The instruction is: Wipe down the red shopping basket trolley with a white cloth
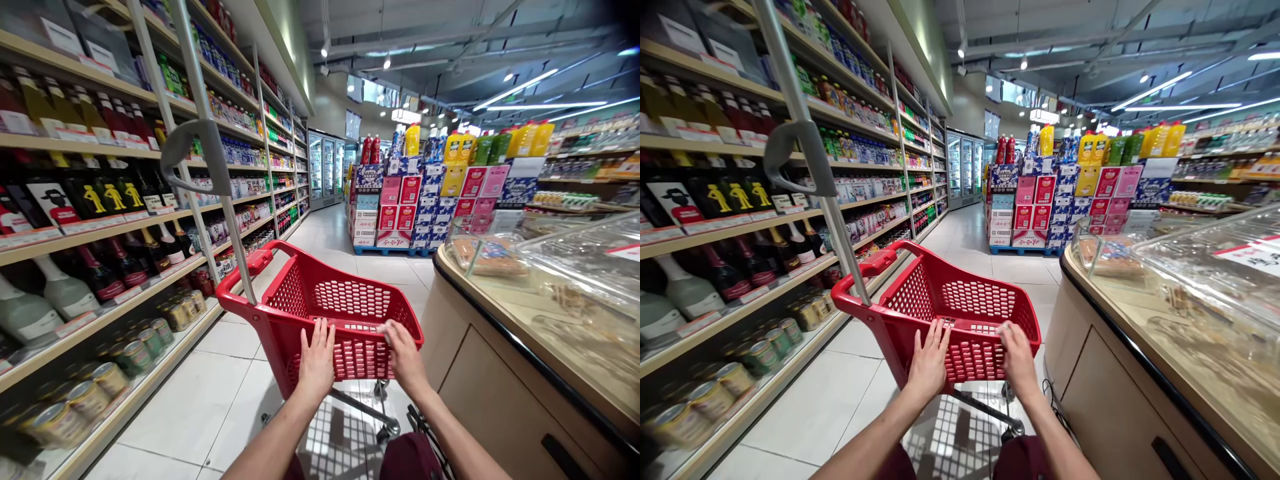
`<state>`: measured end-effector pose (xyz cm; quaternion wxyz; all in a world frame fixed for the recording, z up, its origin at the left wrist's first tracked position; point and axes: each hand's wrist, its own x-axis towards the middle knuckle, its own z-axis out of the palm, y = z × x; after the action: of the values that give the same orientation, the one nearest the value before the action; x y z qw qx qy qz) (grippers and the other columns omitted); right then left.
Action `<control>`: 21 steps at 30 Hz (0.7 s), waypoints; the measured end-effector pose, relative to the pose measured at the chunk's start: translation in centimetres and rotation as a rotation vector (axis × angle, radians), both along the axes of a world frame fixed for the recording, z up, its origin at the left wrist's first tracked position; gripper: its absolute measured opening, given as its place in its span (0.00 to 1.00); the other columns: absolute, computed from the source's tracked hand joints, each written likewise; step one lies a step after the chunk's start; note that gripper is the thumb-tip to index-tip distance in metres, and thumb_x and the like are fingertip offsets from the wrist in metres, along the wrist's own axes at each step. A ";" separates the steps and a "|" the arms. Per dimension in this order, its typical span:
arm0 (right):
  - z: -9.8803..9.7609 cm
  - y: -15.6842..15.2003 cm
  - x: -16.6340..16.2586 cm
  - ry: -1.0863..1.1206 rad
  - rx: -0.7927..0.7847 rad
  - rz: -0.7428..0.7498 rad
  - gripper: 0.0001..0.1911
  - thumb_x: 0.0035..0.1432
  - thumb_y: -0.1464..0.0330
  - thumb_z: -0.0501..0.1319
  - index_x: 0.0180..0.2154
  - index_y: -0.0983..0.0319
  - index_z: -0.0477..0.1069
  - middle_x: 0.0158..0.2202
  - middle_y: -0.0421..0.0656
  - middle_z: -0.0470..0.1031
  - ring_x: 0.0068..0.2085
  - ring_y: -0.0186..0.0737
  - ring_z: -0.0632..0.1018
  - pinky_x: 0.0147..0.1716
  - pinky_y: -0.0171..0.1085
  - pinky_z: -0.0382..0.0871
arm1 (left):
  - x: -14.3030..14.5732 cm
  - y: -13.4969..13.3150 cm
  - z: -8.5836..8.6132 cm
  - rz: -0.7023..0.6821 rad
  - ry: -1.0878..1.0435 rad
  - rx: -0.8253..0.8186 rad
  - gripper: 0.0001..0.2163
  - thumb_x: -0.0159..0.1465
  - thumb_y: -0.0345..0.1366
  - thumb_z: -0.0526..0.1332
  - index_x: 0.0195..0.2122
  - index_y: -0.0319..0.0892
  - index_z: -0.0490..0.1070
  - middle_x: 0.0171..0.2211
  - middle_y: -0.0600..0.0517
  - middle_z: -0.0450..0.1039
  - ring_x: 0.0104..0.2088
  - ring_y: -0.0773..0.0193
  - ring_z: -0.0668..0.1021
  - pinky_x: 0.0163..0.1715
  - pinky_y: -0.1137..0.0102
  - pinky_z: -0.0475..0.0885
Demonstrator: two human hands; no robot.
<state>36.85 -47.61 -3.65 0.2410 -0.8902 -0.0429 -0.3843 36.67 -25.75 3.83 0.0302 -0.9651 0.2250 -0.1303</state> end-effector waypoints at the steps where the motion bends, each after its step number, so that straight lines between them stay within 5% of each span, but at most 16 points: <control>1: -0.1 -0.4 0.1 -0.007 0.045 -0.078 0.28 0.49 0.78 0.44 0.52 0.62 0.62 0.55 0.49 0.61 0.57 0.44 0.60 0.53 0.50 0.58 | -0.1 0.1 0.1 -0.002 0.005 0.002 0.28 0.57 0.30 0.47 0.61 0.38 0.46 0.63 0.44 0.39 0.62 0.55 0.43 0.57 0.49 0.44; 3: -0.1 -0.2 0.2 -0.025 0.080 -0.125 0.27 0.49 0.79 0.44 0.51 0.63 0.64 0.53 0.50 0.62 0.56 0.45 0.61 0.53 0.51 0.59 | -0.4 0.1 0.4 0.003 0.009 0.005 0.29 0.56 0.30 0.48 0.61 0.38 0.45 0.63 0.45 0.40 0.62 0.56 0.42 0.57 0.50 0.44; 8: -0.2 1.5 -0.5 -0.057 -0.080 0.178 0.30 0.49 0.81 0.44 0.54 0.59 0.61 0.56 0.46 0.61 0.57 0.41 0.60 0.55 0.49 0.57 | -1.0 0.5 1.2 0.008 0.027 0.001 0.30 0.55 0.30 0.49 0.60 0.37 0.46 0.63 0.44 0.40 0.62 0.55 0.42 0.57 0.50 0.43; 14: -0.3 -0.6 -0.8 -0.062 0.074 -0.101 0.26 0.49 0.79 0.44 0.48 0.64 0.67 0.51 0.52 0.66 0.55 0.46 0.63 0.51 0.53 0.61 | -1.6 1.4 1.2 0.036 0.022 0.030 0.33 0.51 0.29 0.50 0.61 0.38 0.45 0.63 0.45 0.39 0.62 0.55 0.40 0.57 0.51 0.44; 19: 1.0 4.4 -2.4 -0.063 0.028 0.219 0.28 0.50 0.79 0.44 0.53 0.61 0.62 0.56 0.47 0.61 0.57 0.40 0.62 0.54 0.46 0.59 | -2.2 1.5 0.8 0.026 -0.001 0.043 0.34 0.51 0.28 0.50 0.61 0.38 0.44 0.63 0.46 0.37 0.62 0.56 0.39 0.57 0.51 0.46; 21: 1.9 4.5 -3.2 -0.042 0.089 0.236 0.27 0.51 0.78 0.45 0.52 0.61 0.63 0.55 0.46 0.63 0.55 0.40 0.65 0.53 0.43 0.62 | -2.5 1.5 0.6 0.013 -0.015 0.038 0.33 0.52 0.28 0.50 0.61 0.38 0.43 0.63 0.45 0.37 0.62 0.56 0.40 0.56 0.50 0.46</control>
<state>33.60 -43.07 -1.78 0.3229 -0.8590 -0.1355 -0.3735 34.16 -24.26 4.42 0.0512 -0.9648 0.2211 -0.1328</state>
